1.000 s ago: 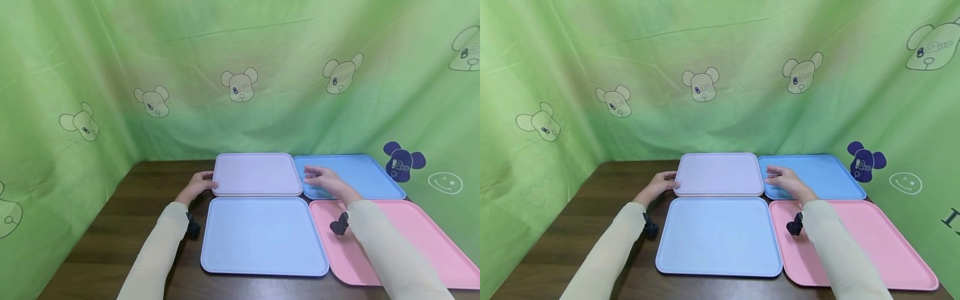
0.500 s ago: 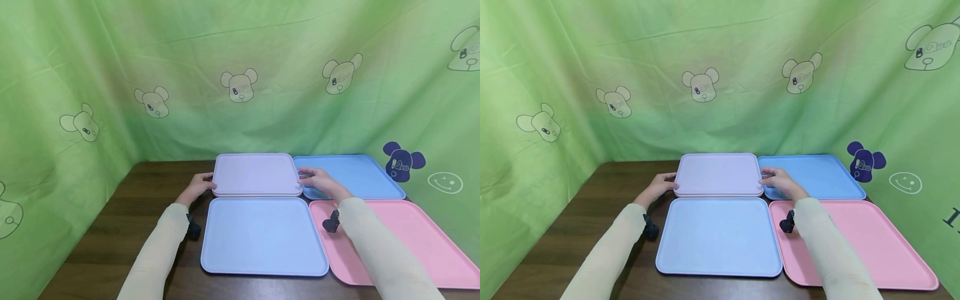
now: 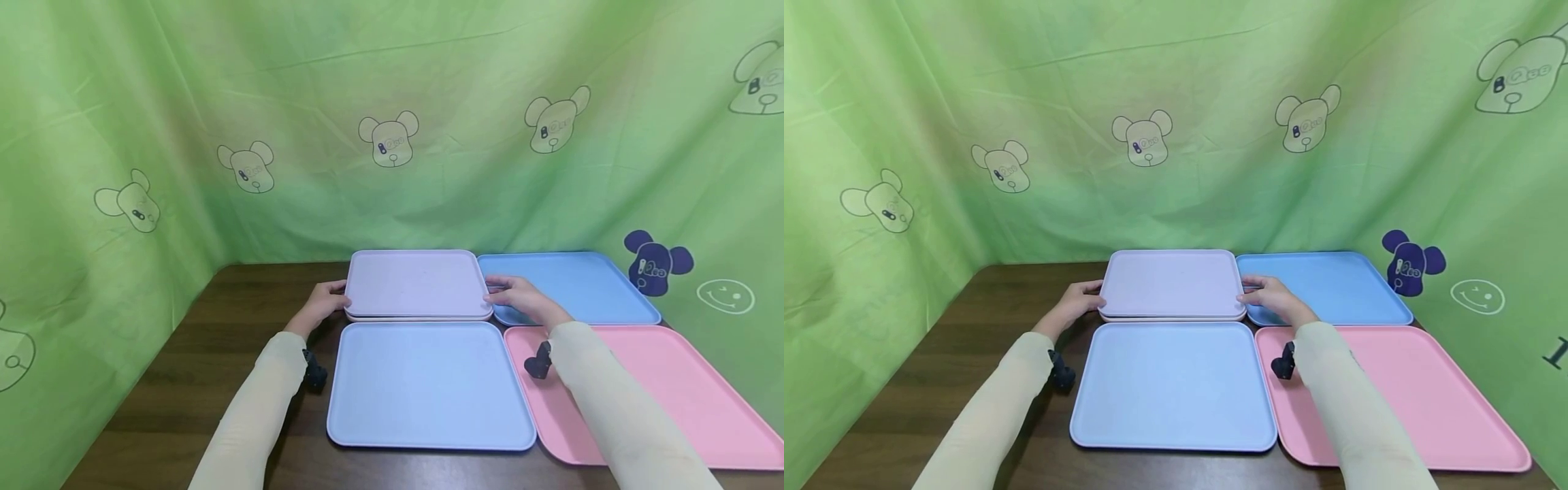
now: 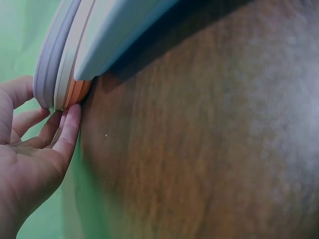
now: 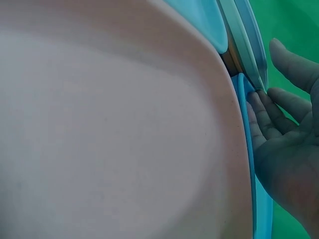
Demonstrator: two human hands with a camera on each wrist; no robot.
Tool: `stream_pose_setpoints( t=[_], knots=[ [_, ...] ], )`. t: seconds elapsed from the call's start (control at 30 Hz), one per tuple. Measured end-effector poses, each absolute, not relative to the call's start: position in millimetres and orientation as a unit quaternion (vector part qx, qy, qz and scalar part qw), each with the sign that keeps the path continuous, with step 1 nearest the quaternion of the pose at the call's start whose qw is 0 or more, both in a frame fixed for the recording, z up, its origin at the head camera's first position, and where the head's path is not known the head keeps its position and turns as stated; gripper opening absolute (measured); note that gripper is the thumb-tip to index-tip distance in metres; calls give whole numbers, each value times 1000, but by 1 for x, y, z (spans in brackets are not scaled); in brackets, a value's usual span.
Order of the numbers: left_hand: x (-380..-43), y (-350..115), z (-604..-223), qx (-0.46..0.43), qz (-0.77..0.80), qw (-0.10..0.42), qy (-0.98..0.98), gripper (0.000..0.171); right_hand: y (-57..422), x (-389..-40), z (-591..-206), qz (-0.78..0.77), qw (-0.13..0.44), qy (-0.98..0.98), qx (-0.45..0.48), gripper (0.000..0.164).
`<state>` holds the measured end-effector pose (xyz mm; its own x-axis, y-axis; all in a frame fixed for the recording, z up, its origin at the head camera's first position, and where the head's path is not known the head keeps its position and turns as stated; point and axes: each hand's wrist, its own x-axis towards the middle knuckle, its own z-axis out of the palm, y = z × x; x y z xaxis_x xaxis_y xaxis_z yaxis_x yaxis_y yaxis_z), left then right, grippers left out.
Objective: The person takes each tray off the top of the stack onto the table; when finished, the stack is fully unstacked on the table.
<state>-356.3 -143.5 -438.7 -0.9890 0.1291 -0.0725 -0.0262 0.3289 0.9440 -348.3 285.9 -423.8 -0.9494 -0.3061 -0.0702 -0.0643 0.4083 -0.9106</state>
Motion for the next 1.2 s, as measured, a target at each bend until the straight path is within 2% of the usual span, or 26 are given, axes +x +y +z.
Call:
stream_pose_setpoints(
  t=[0.53, 0.9, 1.2],
  knots=[
    [-356, -154, -426, 37, 572, 30, 819, 53, 285, -350, -428, -543, 136, 821, -111, 72],
    [-356, -155, -429, -2, 698, 69, 712, 59, 288, -351, -431, -549, 151, 812, -132, 84],
    [-351, -159, -423, -1, 759, 75, 647, 57, 291, -352, -432, -543, 156, 813, -137, 85]
  ],
)
